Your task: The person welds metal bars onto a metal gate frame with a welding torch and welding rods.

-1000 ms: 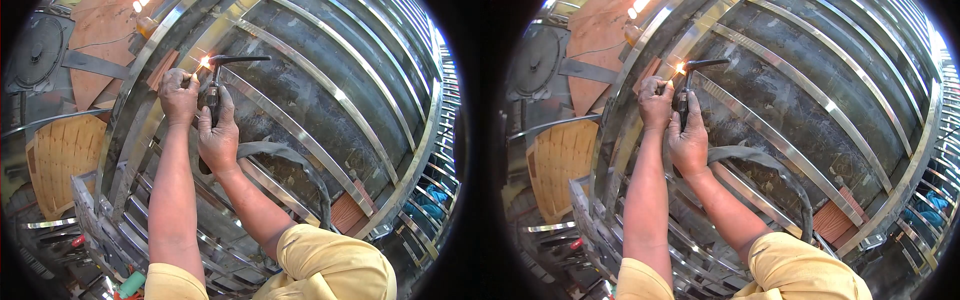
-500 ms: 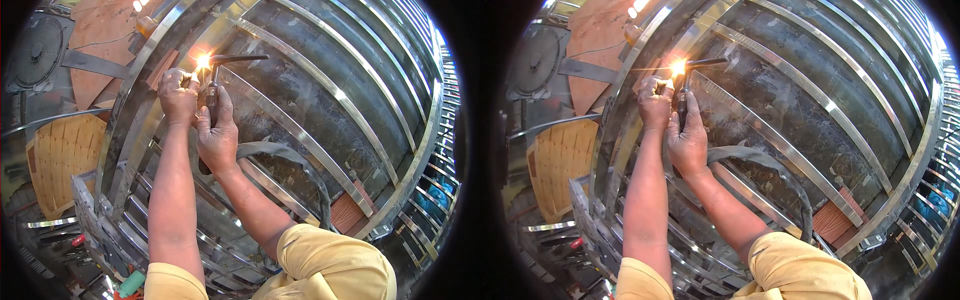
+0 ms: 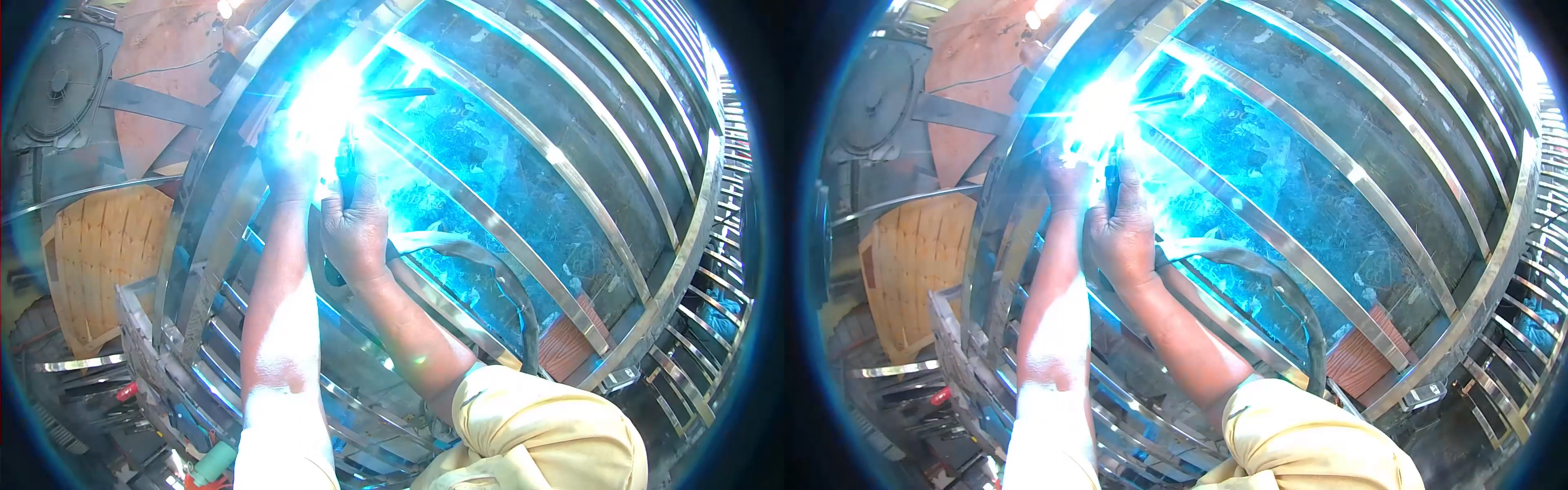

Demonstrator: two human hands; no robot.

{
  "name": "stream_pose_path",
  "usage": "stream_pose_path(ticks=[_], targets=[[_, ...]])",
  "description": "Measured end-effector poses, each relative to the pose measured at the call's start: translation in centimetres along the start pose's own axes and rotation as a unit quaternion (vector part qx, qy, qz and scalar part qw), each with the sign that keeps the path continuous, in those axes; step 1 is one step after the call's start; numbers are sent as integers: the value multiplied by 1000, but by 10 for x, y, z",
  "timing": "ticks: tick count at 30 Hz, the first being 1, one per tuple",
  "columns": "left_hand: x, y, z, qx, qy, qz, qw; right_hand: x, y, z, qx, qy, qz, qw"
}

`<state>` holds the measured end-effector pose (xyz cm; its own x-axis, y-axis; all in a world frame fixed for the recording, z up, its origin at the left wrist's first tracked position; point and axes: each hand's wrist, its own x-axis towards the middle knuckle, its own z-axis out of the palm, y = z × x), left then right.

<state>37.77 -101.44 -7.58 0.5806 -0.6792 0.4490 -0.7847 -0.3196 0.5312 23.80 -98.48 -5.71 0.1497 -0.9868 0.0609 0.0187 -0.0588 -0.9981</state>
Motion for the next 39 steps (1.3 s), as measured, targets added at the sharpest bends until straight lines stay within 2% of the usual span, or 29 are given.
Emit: stream_pose_path(ticks=[1,2,4,5,14,20,22,29,32,33,36,39], targets=[[-1,3,-5,48,-11,38,998,-2,-3,-1,46,-28,63,997],[0,12,-5,51,-7,8,999,-1,-5,-3,23,-43,84,995],[1,8,-2,85,-6,12,996,2,-9,-3,55,-9,41,998],[2,7,-2,57,-1,16,998,1,-6,-2,86,-6,52,995],[1,4,-2,55,2,39,998,3,-12,-6,52,-35,77,995],[0,11,-2,3,-12,-37,999,1,-7,-3,92,-31,72,993],[1,9,-3,77,0,28,997,1,-8,-4,75,-23,68,995],[1,8,-2,65,-1,36,997,1,-10,-5,65,-32,70,995],[0,9,-2,55,10,11,998,1,-6,-4,42,-26,48,998],[0,8,-2,52,10,16,998,0,-5,-3,10,-37,57,998],[2,8,-3,67,-3,38,997,1,-14,-6,67,-37,104,992],[2,10,-5,59,-4,54,997,0,-12,-8,66,-30,108,991]])
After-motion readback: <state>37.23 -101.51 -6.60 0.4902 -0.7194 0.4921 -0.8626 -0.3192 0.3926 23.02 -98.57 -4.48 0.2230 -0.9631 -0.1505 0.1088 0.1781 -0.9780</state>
